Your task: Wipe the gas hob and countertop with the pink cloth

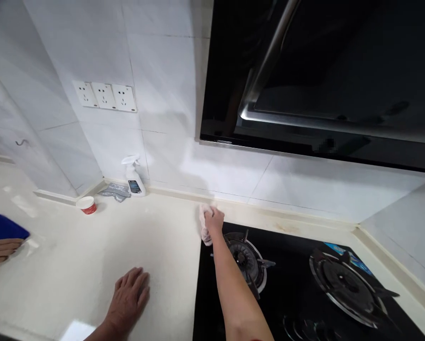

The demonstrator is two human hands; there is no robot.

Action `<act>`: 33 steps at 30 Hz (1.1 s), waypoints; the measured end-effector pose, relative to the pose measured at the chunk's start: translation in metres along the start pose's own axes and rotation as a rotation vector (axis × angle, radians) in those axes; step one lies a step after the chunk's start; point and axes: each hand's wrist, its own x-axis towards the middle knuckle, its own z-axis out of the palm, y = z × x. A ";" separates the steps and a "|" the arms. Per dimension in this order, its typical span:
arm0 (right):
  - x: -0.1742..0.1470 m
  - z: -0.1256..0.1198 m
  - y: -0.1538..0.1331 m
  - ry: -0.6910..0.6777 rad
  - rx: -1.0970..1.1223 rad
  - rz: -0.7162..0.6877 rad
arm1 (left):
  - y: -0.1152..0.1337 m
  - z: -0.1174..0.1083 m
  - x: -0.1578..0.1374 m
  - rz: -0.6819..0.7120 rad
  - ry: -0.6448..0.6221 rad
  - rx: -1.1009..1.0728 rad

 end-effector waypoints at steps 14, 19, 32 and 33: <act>-0.132 0.075 -0.072 -0.011 -0.145 0.184 | 0.006 -0.015 0.009 -0.012 -0.079 0.022; -0.246 0.090 -0.074 0.006 -0.026 0.064 | 0.006 -0.018 0.013 -0.035 -0.127 0.038; -0.364 0.024 0.113 0.231 -0.265 0.630 | 0.011 -0.020 0.027 -0.061 -0.186 0.107; -0.369 0.022 0.119 0.226 -0.273 0.640 | 0.016 -0.020 0.029 -0.094 -0.208 0.107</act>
